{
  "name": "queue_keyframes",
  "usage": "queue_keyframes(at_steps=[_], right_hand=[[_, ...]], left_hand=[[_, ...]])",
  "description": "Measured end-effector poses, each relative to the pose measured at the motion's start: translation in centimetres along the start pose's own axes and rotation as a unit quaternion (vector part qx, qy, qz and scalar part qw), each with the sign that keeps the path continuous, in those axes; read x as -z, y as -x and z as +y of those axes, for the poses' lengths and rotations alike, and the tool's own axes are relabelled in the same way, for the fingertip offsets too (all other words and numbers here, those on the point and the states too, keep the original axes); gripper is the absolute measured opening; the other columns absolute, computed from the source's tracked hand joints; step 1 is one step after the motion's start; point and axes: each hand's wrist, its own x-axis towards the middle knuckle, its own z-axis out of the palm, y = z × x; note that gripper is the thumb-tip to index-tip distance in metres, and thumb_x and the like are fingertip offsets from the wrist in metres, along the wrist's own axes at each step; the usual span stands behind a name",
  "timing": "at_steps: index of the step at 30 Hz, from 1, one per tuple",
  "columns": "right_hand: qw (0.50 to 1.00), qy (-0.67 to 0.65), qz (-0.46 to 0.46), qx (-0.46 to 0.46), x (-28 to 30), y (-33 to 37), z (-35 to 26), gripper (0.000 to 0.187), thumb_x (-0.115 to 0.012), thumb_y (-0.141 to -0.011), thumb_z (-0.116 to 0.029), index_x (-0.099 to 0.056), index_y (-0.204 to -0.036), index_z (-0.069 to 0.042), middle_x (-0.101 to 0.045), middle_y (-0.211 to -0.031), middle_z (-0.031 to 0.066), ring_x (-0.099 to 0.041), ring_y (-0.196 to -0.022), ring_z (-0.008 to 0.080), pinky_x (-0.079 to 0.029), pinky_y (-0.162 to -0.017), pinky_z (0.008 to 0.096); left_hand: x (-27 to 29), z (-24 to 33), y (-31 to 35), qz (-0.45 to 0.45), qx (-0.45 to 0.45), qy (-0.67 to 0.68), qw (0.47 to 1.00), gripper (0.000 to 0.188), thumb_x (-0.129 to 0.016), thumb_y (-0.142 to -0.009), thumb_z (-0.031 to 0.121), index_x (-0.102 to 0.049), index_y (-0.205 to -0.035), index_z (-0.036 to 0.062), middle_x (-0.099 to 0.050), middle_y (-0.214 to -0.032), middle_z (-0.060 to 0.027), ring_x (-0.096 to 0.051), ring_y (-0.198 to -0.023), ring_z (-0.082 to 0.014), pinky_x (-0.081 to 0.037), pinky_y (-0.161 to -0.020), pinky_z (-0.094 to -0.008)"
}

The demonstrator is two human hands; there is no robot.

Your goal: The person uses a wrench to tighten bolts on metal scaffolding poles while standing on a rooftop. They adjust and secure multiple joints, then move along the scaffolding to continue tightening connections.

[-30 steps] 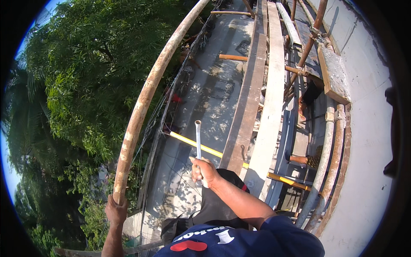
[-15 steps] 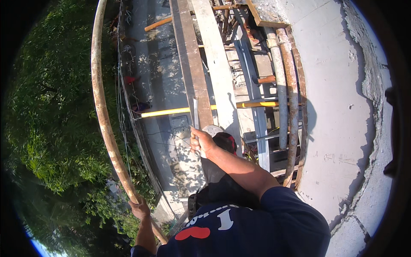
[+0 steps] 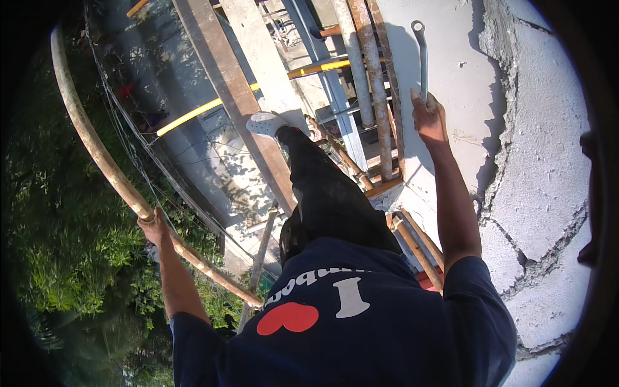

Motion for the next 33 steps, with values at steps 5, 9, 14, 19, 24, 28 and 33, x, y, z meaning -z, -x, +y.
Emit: queue_keyframes(at_steps=[5,9,14,19,24,28,33], right_hand=[[0.979,0.039,0.13,0.152,3.4,0.3,-9.2,0.038,-0.057,-0.103,-0.038,-0.058,-0.086,-0.005,-0.041,-0.065,-0.0048,-0.036,-0.06,0.0053,-0.027,-0.053,0.0249],[0.943,0.051,0.243,0.222,8.1,-0.5,-15.4,0.041,-0.054,-0.105,-0.041,-0.057,-0.086,-0.004,-0.045,-0.068,-0.0023,-0.04,-0.062,0.0084,-0.033,-0.055,0.0273],[0.924,0.024,0.307,0.225,12.7,-1.2,-19.4,0.034,-0.054,-0.106,-0.034,-0.056,-0.087,-0.006,-0.037,-0.069,-0.0058,-0.032,-0.063,0.0049,-0.025,-0.054,0.025],[0.909,0.069,0.28,0.302,13.6,-2.1,-19.0,0.043,-0.052,-0.106,-0.039,-0.057,-0.09,0.001,-0.043,-0.069,-0.0002,-0.038,-0.063,0.011,-0.032,-0.054,0.031],[0.93,0.082,0.232,0.272,14.4,-2.4,-17.5,0.045,-0.051,-0.106,-0.039,-0.055,-0.088,0.002,-0.047,-0.065,0.007,-0.043,-0.059,0.0173,-0.036,-0.054,0.0365],[0.896,0.118,0.208,0.375,14.5,-2.5,-17.2,0.039,-0.048,-0.106,-0.034,-0.054,-0.088,0.0,-0.051,-0.063,0.0154,-0.05,-0.056,0.0289,-0.039,-0.054,0.0423],[0.9,0.106,0.191,0.379,14.4,-2.7,-17.2,0.038,-0.048,-0.105,-0.035,-0.056,-0.09,-0.001,-0.055,-0.066,0.0182,-0.055,-0.059,0.0349,-0.041,-0.056,0.045]], left_hand=[[0.9,3.6,-3.1,-0.043,0.058,-0.037,0.997,0.076,-0.078,-0.074,0.05,-0.045,-0.121,0.0006,-0.066,-0.113,-0.0276,-0.065,-0.105,-0.0461,-0.049,-0.092,-0.0543],[1.4,4.4,-1.9,-0.06,0.087,0.02,0.994,0.064,-0.078,-0.078,0.036,-0.042,-0.116,-0.0005,-0.066,-0.107,-0.0294,-0.066,-0.102,-0.047,-0.052,-0.088,-0.0531],[1.9,6.0,-1.1,-0.053,0.093,0.026,0.994,0.062,-0.077,-0.079,0.034,-0.043,-0.119,-0.0001,-0.065,-0.113,-0.0304,-0.065,-0.106,-0.0478,-0.052,-0.092,-0.0543],[3.0,6.9,-0.6,-0.091,0.14,0.049,0.985,0.064,-0.076,-0.08,0.035,-0.045,-0.126,0.0046,-0.06,-0.125,-0.0251,-0.06,-0.118,-0.0451,-0.05,-0.098,-0.0539],[3.5,8.3,3.9,0.027,0.096,0.021,0.995,0.08,-0.079,-0.078,0.037,-0.04,-0.14,0.0069,-0.055,-0.132,-0.0238,-0.055,-0.122,-0.0443,-0.048,-0.1,-0.0527],[4.3,6.4,7.4,0.029,-0.001,0.079,0.996,0.084,-0.081,-0.077,0.036,-0.04,-0.141,-0.0009,-0.054,-0.132,-0.0256,-0.054,-0.123,-0.0447,-0.048,-0.102,-0.0495],[4.7,1.7,9.4,-0.035,0.051,0.116,0.991,0.067,-0.079,-0.08,0.041,-0.056,-0.122,-0.0062,-0.063,-0.121,-0.0281,-0.062,-0.114,-0.0418,-0.051,-0.099,-0.0459]])
